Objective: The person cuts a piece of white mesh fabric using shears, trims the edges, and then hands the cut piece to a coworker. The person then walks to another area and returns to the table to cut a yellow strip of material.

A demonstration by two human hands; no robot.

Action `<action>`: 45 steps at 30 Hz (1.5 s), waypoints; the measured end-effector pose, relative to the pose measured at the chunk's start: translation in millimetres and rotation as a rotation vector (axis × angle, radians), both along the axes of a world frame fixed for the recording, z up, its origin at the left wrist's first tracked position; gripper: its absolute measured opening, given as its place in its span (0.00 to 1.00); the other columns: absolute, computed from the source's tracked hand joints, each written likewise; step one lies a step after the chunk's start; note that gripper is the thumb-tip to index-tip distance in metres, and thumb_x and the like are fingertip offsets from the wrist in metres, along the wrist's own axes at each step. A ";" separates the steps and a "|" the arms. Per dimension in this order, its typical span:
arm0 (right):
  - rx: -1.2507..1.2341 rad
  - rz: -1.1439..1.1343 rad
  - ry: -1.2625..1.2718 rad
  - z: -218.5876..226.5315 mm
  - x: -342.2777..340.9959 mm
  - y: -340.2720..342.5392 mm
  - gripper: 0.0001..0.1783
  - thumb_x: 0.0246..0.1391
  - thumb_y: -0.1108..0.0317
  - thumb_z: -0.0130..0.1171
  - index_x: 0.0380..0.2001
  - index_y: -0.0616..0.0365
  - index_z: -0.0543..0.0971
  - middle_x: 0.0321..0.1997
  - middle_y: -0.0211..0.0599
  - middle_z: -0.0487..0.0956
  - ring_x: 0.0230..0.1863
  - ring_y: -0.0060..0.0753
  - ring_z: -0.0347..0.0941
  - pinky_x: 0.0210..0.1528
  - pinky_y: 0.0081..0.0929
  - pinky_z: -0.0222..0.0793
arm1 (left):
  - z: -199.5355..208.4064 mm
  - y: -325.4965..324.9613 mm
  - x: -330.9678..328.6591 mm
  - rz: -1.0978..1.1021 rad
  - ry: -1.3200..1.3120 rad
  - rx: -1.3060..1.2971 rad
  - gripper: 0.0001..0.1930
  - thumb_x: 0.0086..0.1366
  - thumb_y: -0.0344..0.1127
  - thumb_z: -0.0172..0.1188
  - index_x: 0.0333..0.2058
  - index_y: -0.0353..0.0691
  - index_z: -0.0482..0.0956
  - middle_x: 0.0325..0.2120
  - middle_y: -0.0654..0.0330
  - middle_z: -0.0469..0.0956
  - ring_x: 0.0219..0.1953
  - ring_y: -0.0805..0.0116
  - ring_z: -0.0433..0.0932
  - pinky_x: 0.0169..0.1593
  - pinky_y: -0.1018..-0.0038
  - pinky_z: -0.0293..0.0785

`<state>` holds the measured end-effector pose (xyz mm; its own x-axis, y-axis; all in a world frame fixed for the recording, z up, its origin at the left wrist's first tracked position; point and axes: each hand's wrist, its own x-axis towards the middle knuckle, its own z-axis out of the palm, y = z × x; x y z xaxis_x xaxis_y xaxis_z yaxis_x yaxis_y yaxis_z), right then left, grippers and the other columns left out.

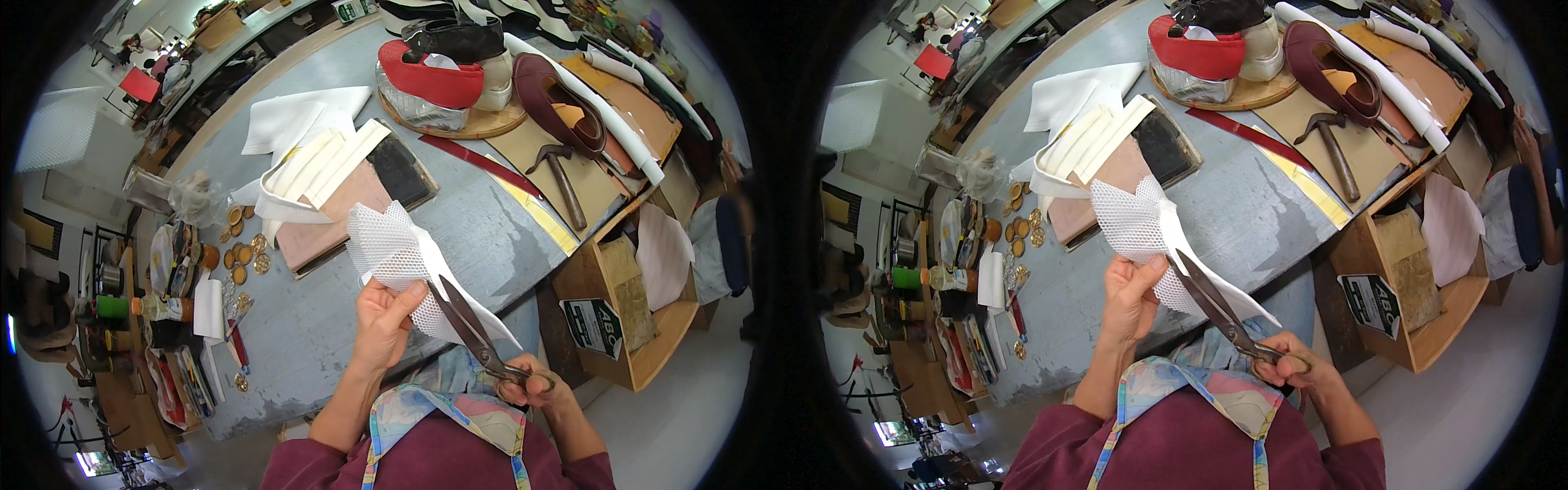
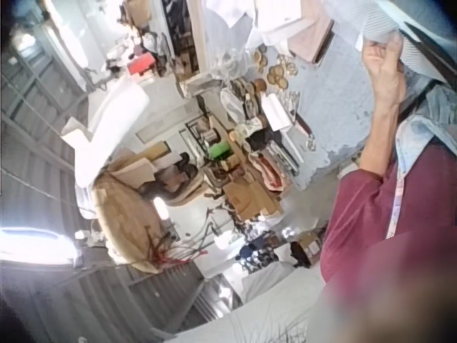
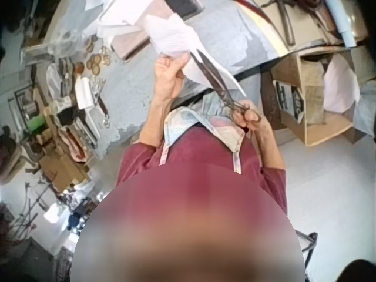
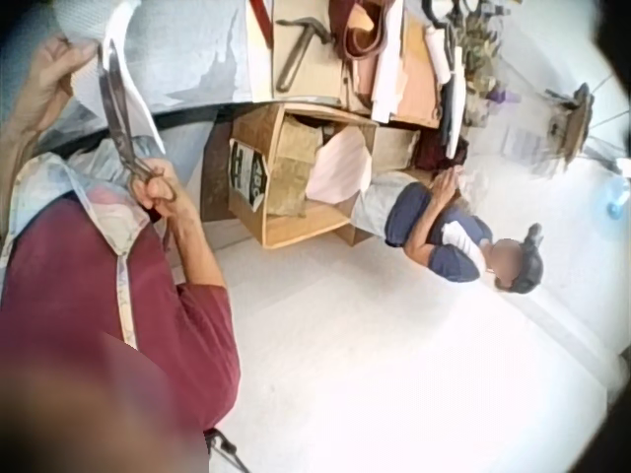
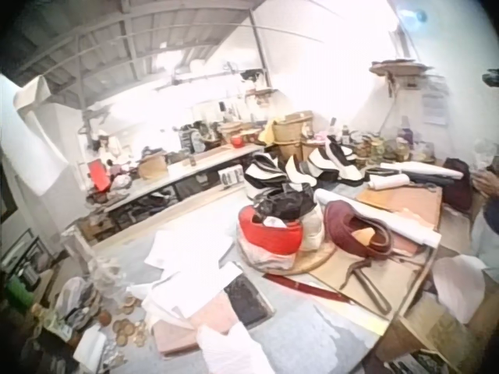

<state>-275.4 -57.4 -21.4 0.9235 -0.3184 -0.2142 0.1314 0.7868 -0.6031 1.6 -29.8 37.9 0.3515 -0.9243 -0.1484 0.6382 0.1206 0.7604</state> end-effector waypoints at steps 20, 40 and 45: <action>-0.063 0.037 0.218 0.0 -5.4 1.9 0.21 0.40 0.61 0.82 0.20 0.56 0.75 0.19 0.21 0.72 0.17 0.11 0.62 0.19 0.15 0.52 | 4.1 -0.7 2.1 0.024 -0.006 0.047 0.13 0.70 0.27 0.59 0.52 0.32 0.75 0.46 0.55 0.82 0.44 0.73 0.81 0.49 0.75 0.77; -0.046 0.062 0.147 -2.0 -5.8 7.6 0.36 0.33 0.35 0.79 0.21 0.57 0.76 0.19 0.21 0.70 0.22 0.15 0.62 0.25 0.18 0.53 | -0.5 1.9 -4.1 0.087 0.089 0.138 0.14 0.68 0.27 0.62 0.51 0.32 0.77 0.46 0.54 0.82 0.45 0.68 0.82 0.50 0.70 0.80; 0.065 0.017 0.053 -5.9 -11.2 8.3 0.34 0.38 0.36 0.76 0.20 0.58 0.75 0.15 0.25 0.71 0.18 0.17 0.63 0.22 0.19 0.53 | -1.8 3.8 -10.8 0.117 0.058 0.068 0.13 0.67 0.24 0.63 0.50 0.31 0.78 0.46 0.53 0.82 0.45 0.68 0.82 0.50 0.71 0.79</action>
